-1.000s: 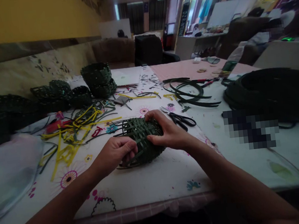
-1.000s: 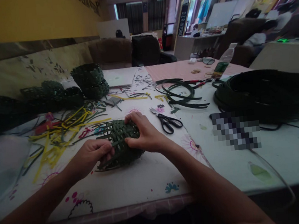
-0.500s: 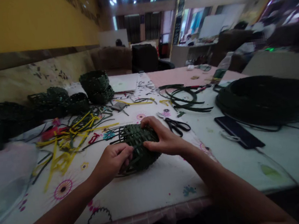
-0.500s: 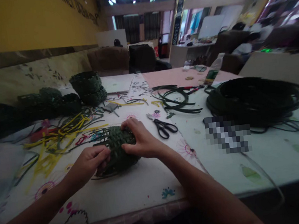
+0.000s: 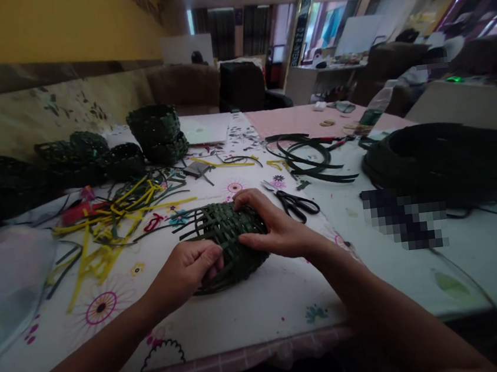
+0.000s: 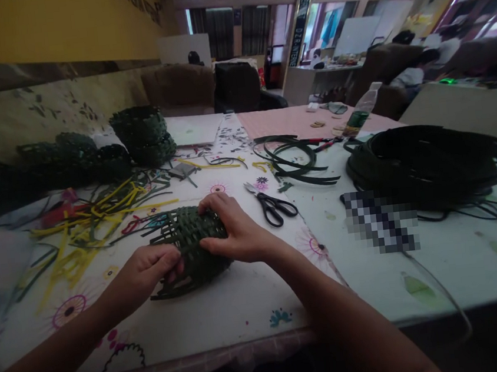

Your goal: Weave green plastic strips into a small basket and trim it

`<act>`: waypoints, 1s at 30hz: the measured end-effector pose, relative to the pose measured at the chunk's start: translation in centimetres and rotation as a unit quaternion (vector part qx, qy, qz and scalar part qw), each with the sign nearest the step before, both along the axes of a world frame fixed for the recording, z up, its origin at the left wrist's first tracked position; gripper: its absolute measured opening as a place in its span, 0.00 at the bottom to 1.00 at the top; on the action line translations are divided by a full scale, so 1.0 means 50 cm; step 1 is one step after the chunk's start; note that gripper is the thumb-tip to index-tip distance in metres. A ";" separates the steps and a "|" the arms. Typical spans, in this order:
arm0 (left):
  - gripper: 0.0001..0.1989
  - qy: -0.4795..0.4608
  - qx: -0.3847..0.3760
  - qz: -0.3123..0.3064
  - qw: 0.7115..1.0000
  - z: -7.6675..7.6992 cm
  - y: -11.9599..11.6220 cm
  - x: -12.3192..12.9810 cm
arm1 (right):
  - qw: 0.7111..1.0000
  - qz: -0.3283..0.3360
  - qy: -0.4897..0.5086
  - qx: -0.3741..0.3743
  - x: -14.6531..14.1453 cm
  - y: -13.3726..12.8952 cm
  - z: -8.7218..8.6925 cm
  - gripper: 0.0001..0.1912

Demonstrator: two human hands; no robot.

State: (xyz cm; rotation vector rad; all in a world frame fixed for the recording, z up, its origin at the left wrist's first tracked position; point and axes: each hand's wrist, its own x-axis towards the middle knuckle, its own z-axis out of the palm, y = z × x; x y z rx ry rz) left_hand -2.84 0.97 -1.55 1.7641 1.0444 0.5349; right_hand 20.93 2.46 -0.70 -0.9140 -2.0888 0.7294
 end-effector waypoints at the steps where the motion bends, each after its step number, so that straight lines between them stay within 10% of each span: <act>1: 0.26 0.001 0.007 0.005 1.000 0.001 -0.002 0.002 | 1.000 -0.003 -0.003 -0.001 0.000 0.000 0.000 0.19; 22: 0.25 -0.027 0.049 -0.015 0.998 0.007 0.000 0.002 | 1.000 0.018 0.012 -0.009 0.011 0.008 -0.006 0.13; 30: 0.26 -0.143 -0.107 -0.014 0.984 -0.019 -0.003 0.013 | 0.999 -0.008 0.038 -0.005 0.001 0.004 -0.009 0.08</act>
